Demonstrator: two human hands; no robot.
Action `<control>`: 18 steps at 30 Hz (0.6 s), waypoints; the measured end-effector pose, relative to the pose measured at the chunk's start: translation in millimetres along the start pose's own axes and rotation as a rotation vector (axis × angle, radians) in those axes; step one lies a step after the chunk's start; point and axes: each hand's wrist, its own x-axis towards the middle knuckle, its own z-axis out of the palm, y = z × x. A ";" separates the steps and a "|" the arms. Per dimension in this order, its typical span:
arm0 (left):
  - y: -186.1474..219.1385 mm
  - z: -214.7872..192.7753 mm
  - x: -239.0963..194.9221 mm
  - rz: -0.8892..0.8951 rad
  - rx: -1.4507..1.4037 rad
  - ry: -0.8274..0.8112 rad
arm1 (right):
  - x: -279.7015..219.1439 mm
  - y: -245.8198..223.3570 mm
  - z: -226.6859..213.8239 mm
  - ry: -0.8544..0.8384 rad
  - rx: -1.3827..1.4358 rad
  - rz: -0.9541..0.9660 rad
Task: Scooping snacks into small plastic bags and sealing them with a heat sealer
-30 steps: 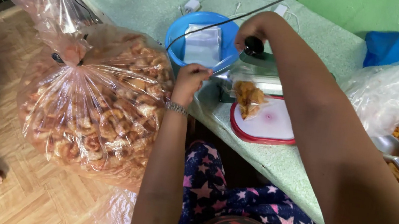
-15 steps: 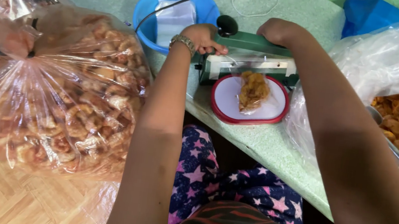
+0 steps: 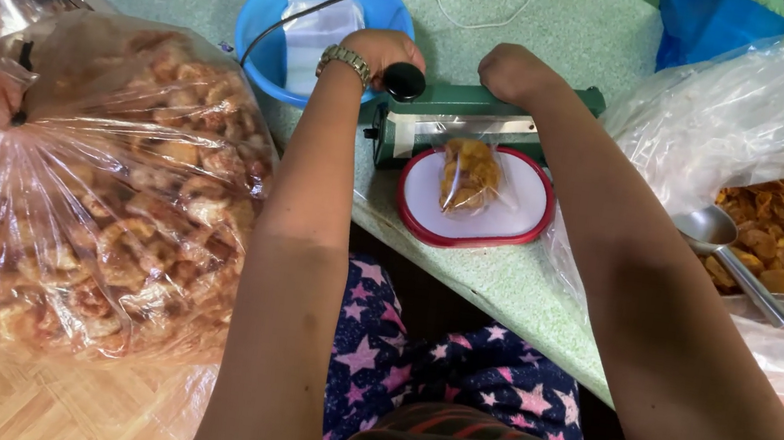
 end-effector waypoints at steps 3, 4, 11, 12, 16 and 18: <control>7.4 -2.8 -7.2 0.048 0.075 0.035 | -10.5 -17.3 -13.2 0.074 0.174 0.104; 10.2 -2.9 -11.2 0.084 0.101 0.048 | -14.5 -23.6 -17.3 0.101 0.274 0.173; 10.3 -3.1 -18.3 0.069 0.015 0.166 | -14.8 -35.1 -20.5 0.208 0.233 0.200; 13.0 -3.3 -23.8 0.073 0.023 0.154 | -16.8 -41.8 -24.2 0.185 0.171 0.258; 34.7 4.1 -45.2 0.109 0.013 0.348 | -19.4 -60.3 -37.5 -0.006 0.046 0.388; 49.8 14.3 -51.4 0.159 0.033 0.400 | -12.8 -51.3 -30.0 -0.034 0.012 0.365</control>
